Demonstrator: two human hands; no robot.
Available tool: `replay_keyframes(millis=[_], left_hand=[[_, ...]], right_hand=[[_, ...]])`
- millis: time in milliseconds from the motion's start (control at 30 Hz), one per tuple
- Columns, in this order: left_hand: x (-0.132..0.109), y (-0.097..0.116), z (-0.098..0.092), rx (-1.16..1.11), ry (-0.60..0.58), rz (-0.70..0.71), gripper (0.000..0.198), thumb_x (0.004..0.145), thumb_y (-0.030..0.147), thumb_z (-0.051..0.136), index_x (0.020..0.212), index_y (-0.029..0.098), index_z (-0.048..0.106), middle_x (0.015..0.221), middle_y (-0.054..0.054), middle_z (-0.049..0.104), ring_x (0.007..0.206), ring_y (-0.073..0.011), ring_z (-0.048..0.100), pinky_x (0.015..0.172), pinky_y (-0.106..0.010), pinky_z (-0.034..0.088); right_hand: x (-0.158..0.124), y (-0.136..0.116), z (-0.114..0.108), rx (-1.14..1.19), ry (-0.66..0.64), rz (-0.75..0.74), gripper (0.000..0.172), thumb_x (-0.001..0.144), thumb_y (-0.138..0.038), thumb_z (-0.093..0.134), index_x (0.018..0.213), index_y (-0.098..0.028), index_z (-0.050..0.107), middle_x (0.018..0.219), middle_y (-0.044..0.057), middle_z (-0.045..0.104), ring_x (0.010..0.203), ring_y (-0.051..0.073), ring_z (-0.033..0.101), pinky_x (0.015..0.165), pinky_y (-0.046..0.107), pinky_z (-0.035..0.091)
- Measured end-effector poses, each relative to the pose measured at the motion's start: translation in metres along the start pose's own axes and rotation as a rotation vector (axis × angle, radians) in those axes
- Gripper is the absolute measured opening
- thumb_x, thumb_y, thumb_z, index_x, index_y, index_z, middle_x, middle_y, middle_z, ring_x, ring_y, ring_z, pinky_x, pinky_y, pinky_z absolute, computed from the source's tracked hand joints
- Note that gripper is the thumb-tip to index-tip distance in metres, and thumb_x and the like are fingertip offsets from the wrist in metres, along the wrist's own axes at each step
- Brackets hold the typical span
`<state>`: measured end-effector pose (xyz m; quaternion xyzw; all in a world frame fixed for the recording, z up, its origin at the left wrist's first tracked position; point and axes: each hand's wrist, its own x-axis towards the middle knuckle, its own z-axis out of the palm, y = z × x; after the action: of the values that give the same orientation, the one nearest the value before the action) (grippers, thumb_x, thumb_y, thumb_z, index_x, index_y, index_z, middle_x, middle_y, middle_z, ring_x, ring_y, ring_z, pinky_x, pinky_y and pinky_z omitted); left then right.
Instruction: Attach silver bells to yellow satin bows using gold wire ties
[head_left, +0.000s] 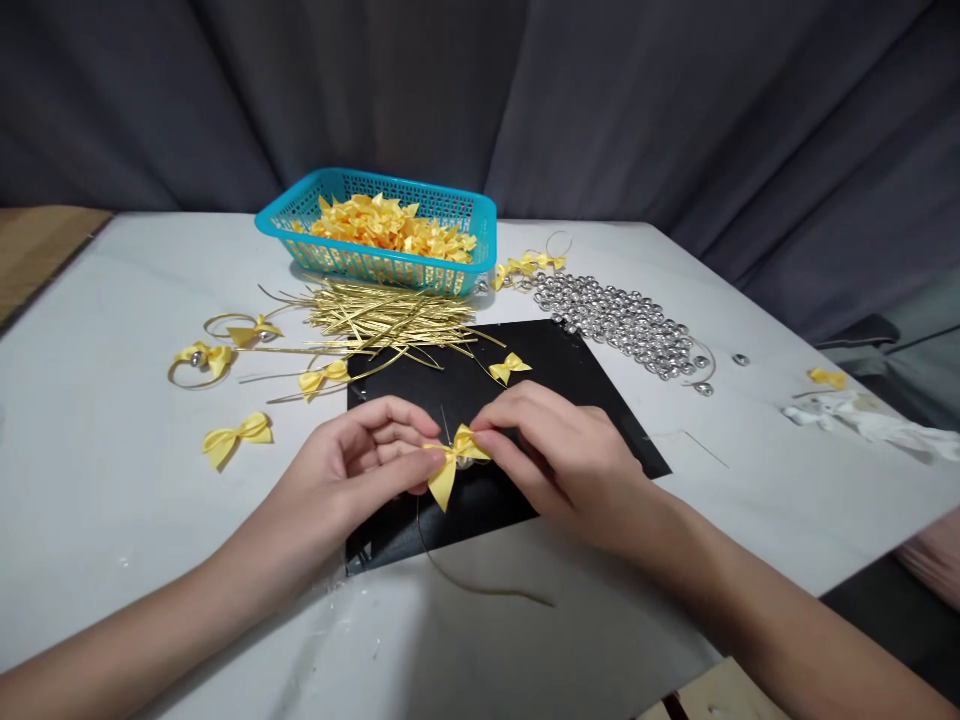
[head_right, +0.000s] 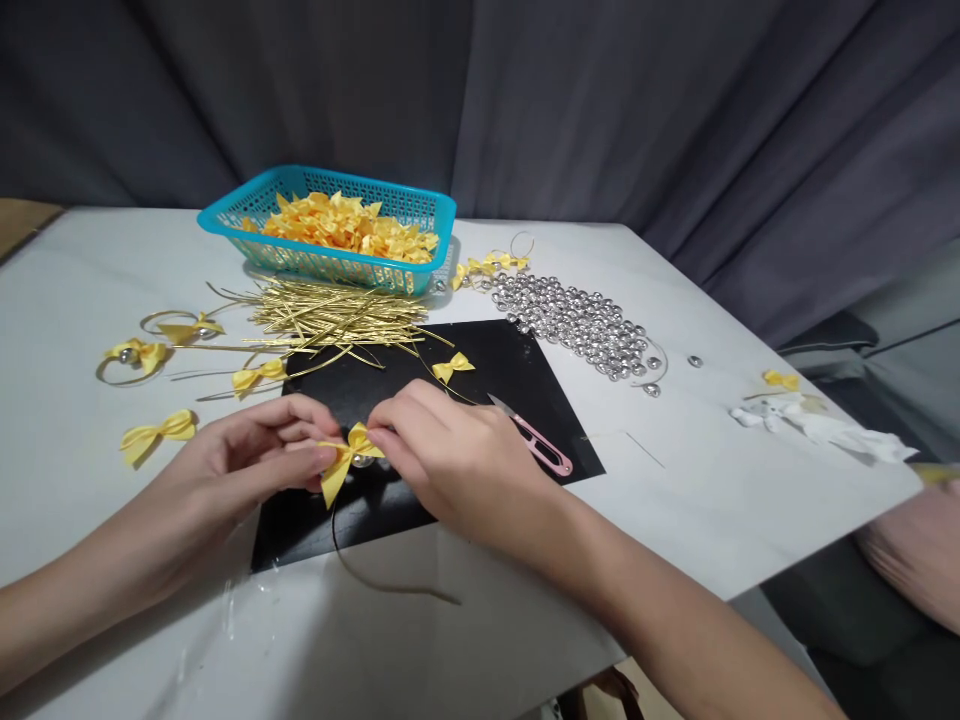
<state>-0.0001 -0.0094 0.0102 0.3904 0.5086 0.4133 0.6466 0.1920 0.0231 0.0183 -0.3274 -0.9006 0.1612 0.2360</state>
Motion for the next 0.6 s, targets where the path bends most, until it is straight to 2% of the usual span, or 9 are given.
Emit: replay_keyframes(millis=[100,167,233,300,433,533,600], left_hand=[[-0.001,0.0,0.001,0.076,-0.035,-0.02,0.008,0.071,0.027,0.072,0.078,0.022,0.071,0.064,0.002,0.065,0.06,-0.0099,0.057,0.055,-0.015,0.044],[-0.001,0.0,0.001,0.127,-0.023,-0.005,0.008,0.071,0.029,0.072,0.075,0.022,0.073,0.062,0.001,0.064,0.058,-0.0098,0.054,0.054,-0.016,0.043],[-0.001,0.0,0.001,0.149,0.028,0.009,0.01,0.07,0.032,0.072,0.074,0.023,0.074,0.063,0.001,0.064,0.058,-0.0101,0.053,0.053,-0.016,0.043],[-0.001,0.0,0.0,0.148,0.059,0.006,0.012,0.069,0.033,0.073,0.076,0.023,0.074,0.064,0.0,0.065,0.06,-0.0111,0.055,0.054,-0.017,0.043],[0.001,-0.001,-0.002,0.146,0.044,0.001,0.011,0.069,0.033,0.072,0.074,0.024,0.074,0.063,-0.001,0.066,0.059,-0.0117,0.056,0.054,-0.017,0.043],[0.002,-0.001,-0.001,0.167,0.032,0.009,0.01,0.07,0.033,0.071,0.072,0.024,0.074,0.064,0.0,0.067,0.059,-0.0121,0.056,0.054,-0.018,0.043],[0.003,0.0,-0.001,0.199,0.021,0.016,0.011,0.072,0.034,0.07,0.073,0.024,0.074,0.065,-0.001,0.067,0.06,-0.0126,0.056,0.054,-0.019,0.043]], right_hand=[[-0.001,-0.002,0.007,0.093,0.055,0.049,0.01,0.093,-0.018,0.046,0.09,-0.017,0.055,0.081,0.003,0.059,0.066,0.01,0.053,0.058,0.022,0.039],[-0.001,-0.002,0.01,0.194,0.107,0.154,0.006,0.09,-0.022,0.052,0.092,-0.018,0.055,0.072,-0.001,0.054,0.055,0.008,0.046,0.054,0.021,0.038],[0.0,-0.003,0.01,0.316,0.116,0.298,0.009,0.086,-0.026,0.056,0.092,-0.019,0.055,0.061,-0.004,0.047,0.048,0.007,0.04,0.047,0.02,0.036],[0.002,-0.003,0.007,0.445,0.043,0.414,0.012,0.084,-0.029,0.058,0.092,-0.02,0.057,0.054,-0.006,0.042,0.045,0.007,0.037,0.043,0.019,0.033],[0.006,-0.002,-0.001,0.614,-0.149,0.54,0.014,0.082,-0.032,0.059,0.087,-0.019,0.061,0.05,-0.007,0.039,0.044,0.006,0.033,0.04,0.018,0.024],[0.007,0.0,-0.004,0.75,-0.241,0.579,0.012,0.082,-0.029,0.061,0.083,-0.017,0.059,0.055,-0.006,0.043,0.048,0.006,0.036,0.042,0.017,0.027],[0.007,0.002,-0.005,0.782,-0.257,0.563,0.01,0.083,-0.026,0.059,0.087,-0.016,0.059,0.062,-0.005,0.048,0.05,0.005,0.037,0.044,0.017,0.029]])
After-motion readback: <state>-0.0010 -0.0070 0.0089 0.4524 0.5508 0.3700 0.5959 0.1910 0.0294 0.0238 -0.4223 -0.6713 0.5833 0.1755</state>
